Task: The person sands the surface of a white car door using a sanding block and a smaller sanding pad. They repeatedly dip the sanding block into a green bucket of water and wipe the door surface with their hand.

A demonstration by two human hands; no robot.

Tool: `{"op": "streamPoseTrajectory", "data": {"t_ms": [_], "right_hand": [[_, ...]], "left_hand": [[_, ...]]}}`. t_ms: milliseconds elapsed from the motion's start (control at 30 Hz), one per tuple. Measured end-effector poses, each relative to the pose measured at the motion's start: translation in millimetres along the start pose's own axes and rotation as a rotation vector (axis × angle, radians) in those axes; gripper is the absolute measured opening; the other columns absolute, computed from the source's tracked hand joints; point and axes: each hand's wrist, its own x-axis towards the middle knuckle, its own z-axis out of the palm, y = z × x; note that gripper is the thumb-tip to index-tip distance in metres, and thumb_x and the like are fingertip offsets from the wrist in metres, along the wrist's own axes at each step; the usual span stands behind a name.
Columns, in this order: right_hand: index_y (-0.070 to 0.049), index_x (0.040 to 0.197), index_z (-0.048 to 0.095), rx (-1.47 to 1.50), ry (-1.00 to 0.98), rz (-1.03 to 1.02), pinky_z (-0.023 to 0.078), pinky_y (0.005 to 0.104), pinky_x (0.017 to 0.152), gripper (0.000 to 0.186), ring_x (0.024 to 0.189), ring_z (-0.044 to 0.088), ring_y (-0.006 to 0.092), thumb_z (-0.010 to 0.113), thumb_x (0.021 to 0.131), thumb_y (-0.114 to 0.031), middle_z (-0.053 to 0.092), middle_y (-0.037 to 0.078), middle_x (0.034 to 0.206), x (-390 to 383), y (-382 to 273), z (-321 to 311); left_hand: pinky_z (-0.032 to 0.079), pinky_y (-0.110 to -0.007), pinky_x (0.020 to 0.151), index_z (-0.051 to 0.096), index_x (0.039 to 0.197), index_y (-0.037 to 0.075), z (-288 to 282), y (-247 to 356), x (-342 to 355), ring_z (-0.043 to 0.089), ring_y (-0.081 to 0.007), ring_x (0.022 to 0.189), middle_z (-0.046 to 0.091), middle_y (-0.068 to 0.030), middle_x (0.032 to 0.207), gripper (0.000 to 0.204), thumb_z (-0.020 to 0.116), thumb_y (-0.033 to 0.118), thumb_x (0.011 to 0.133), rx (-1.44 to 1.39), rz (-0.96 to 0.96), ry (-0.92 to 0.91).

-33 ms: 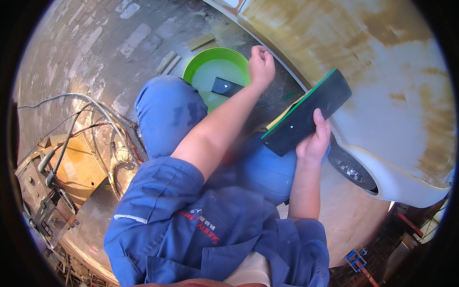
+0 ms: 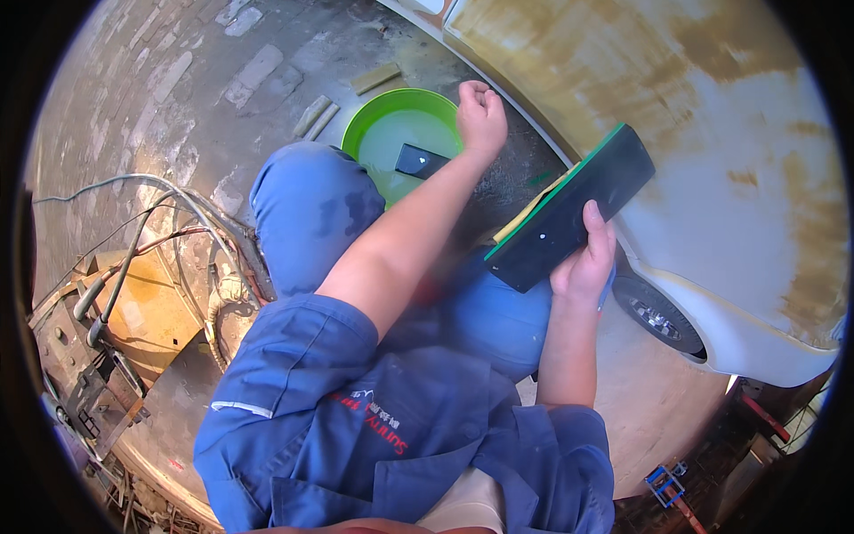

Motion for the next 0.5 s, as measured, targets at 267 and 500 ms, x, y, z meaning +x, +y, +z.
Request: {"op": "streamPoseTrajectory", "data": {"t_ms": [267,500], "right_hand": [[0.001,0.13,0.062,0.071,-0.111,-0.033,0.052,0.036,0.1,0.033,0.111,0.069,0.0219,0.06,0.102,-0.016,0.071,0.011,0.123,6.9,10.8,21.3],[0.001,0.13,0.062,0.067,-0.117,0.016,0.051,0.0367,0.101,0.034,0.113,0.067,0.0221,0.062,0.1,-0.015,0.07,0.011,0.123,7.2,8.1,13.3]], "left_hand": [[0.053,-0.042,0.076,0.061,0.101,0.0,-61.9,-101.3,39.8,0.067,-0.0254,0.078,0.07,-0.0148,0.085,0.02,0.063,0.016,0.09,0.001,-0.509,0.224],[0.052,-0.038,0.066,0.057,0.126,-0.005,-66.4,-166.4,21.7,0.068,-0.0248,0.081,0.066,-0.016,0.1,0.039,0.057,0.018,0.094,-0.091,-0.841,0.032]]}}
